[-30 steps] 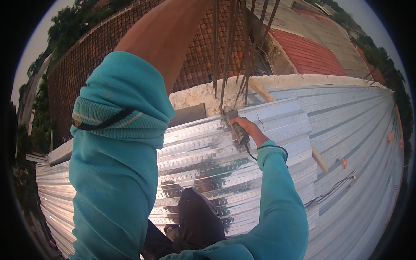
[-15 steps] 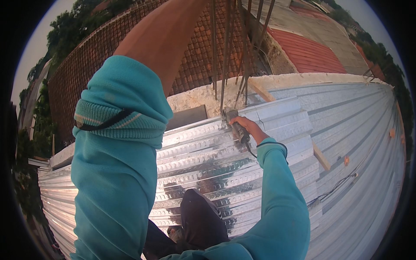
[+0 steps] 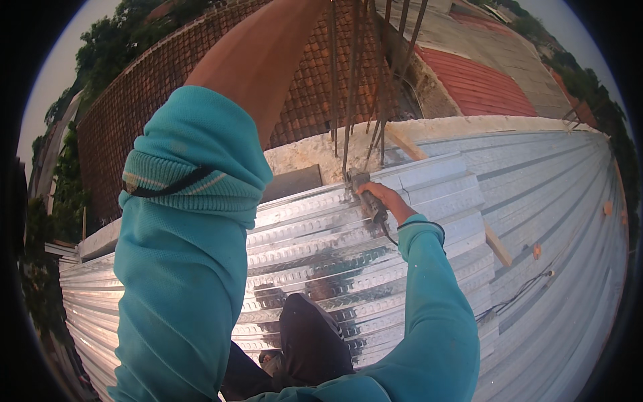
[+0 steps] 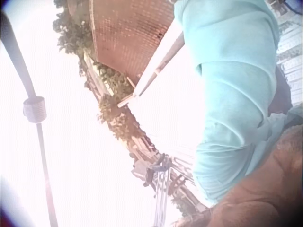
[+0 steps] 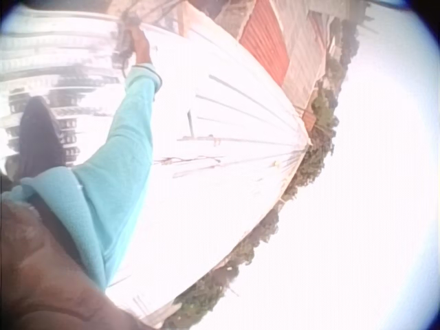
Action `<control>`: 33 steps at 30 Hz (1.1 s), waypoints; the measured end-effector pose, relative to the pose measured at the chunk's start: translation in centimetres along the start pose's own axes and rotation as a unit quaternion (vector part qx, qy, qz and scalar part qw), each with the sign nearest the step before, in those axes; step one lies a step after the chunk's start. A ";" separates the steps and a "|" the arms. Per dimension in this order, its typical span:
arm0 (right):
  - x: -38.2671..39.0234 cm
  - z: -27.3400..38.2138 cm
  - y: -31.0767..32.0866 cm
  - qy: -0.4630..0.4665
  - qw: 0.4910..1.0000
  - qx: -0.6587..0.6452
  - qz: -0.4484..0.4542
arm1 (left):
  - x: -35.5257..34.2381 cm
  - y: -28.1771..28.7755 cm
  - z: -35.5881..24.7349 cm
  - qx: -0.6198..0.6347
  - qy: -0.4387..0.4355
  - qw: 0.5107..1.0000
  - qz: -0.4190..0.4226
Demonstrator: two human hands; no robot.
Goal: The person walks on a corrugated metal roof, positions a wooden plank as a guide, and uses an angle grinder to cut a rectangular section out of the metal sheet. After cutting, the person removes the cut piece and adjusts the plank.
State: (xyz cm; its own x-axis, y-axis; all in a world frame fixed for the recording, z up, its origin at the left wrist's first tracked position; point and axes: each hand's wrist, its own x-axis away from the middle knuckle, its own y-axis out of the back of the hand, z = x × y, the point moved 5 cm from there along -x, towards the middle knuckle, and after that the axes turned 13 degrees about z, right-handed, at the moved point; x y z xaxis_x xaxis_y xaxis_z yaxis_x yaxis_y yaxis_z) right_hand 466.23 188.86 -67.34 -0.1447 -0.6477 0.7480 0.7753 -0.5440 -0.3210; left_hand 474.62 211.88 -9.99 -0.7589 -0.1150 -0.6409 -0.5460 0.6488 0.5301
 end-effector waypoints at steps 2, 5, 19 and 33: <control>-0.1 0.0 -0.1 0.010 1.000 -0.007 -0.001 | -0.1 -0.1 0.0 0.009 0.011 0.999 0.038; -0.4 0.3 -0.4 0.019 1.000 -0.009 -0.006 | 0.2 0.1 0.1 0.003 -0.019 1.000 -0.015; 0.6 0.4 -0.3 -0.029 0.999 0.001 -0.013 | -2.3 -2.1 0.8 -0.306 -0.121 0.944 0.016; 3.5 -1.8 -1.3 -0.022 0.998 0.021 -0.056 | -1.9 -2.2 -0.4 -0.271 -0.107 0.954 0.065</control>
State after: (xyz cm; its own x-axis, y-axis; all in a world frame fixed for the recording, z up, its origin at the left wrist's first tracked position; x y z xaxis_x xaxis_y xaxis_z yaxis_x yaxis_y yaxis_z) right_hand 463.60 186.32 -65.34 -0.2059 -0.5587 0.8034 0.7811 -0.5884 -0.2089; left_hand 477.07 210.36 -9.72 -0.7747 0.1334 -0.6181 -0.5995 0.1561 0.7850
